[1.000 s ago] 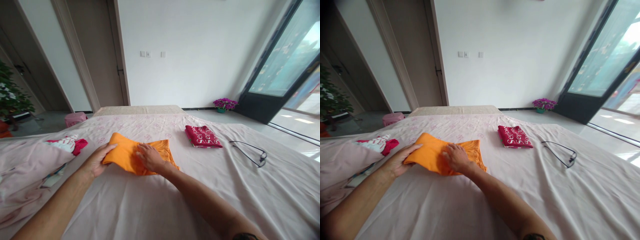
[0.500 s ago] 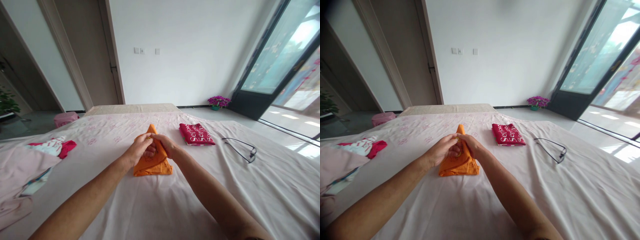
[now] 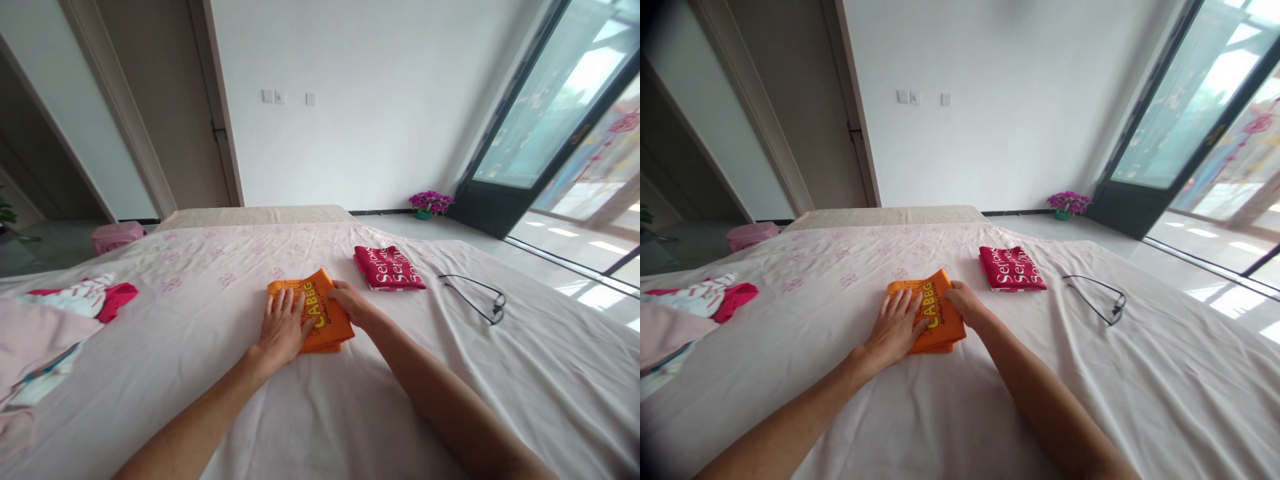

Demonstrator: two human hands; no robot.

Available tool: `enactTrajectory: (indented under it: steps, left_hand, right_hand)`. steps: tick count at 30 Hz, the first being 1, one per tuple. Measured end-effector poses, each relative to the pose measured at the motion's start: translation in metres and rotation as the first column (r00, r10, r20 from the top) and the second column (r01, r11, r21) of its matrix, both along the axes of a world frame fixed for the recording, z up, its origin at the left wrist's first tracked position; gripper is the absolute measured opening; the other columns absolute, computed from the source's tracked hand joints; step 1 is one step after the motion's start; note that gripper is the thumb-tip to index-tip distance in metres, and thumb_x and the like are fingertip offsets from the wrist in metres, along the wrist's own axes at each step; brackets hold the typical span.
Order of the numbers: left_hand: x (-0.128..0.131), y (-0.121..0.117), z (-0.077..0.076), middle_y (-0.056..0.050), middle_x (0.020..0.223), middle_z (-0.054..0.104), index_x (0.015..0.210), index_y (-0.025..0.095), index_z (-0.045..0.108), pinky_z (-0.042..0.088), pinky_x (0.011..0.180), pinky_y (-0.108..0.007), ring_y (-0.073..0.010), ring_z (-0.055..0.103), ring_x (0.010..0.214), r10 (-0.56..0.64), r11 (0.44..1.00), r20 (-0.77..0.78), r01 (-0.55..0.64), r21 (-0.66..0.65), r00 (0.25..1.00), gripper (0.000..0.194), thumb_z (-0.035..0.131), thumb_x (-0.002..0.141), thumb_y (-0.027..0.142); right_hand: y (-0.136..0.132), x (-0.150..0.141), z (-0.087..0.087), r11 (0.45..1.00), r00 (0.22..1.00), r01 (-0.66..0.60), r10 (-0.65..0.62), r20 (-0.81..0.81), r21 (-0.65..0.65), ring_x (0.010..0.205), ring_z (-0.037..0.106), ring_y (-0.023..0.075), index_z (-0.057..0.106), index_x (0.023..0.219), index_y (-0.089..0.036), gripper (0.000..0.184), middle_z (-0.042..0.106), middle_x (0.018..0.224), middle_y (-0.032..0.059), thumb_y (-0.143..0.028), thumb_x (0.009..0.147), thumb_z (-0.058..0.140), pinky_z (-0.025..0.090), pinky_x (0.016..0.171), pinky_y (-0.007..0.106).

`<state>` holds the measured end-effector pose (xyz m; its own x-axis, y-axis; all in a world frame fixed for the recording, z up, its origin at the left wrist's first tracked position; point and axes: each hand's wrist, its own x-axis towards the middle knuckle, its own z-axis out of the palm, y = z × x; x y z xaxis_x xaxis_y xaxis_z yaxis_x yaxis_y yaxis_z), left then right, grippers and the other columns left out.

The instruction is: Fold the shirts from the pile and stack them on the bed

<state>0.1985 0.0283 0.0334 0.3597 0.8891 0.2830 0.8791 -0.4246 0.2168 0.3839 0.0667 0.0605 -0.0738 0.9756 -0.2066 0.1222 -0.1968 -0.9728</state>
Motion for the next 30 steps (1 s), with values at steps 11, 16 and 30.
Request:
enactTrajectory:
  steps: [11,16,30]
  left_hand:
    - [0.004,-0.003,-0.011,-0.020,0.153,0.042,0.144,0.019,0.049,0.018,0.115,-0.063,-0.0367,0.030,0.145,0.059,0.997,-0.090,-0.053,0.059,0.994,0.059,0.043,0.094,0.050]
    - [-0.013,0.016,-0.018,-0.023,0.153,0.040,0.137,0.010,0.052,0.026,0.117,-0.052,-0.0333,0.031,0.145,0.120,0.992,0.262,-0.128,0.013,0.958,0.052,0.050,0.090,0.029]
    - [-0.063,0.034,0.013,-0.010,0.110,0.070,0.146,0.019,0.035,0.058,0.076,-0.032,-0.0191,0.070,0.087,0.410,0.870,0.855,0.145,-0.471,0.319,0.077,0.063,0.075,0.016]
  right_hand:
    - [-0.014,-0.018,-0.016,0.807,0.339,-0.512,-0.123,0.933,0.293,0.150,0.019,0.0252,0.035,0.152,-0.017,0.055,0.028,0.160,0.0093,-0.040,0.102,0.032,0.018,0.120,0.047]
    - [-0.009,-0.013,-0.031,0.849,0.312,-0.480,-0.072,0.947,0.222,0.150,0.016,0.0240,0.027,0.156,-0.017,0.062,0.021,0.163,0.0065,-0.049,0.103,0.024,0.018,0.120,0.046]
    - [-0.019,-0.031,-0.017,0.812,0.411,-0.508,-0.066,0.909,0.288,0.148,0.023,0.0214,0.038,0.150,-0.021,0.056,0.035,0.158,0.0070,-0.047,0.101,0.034,0.014,0.121,0.047]
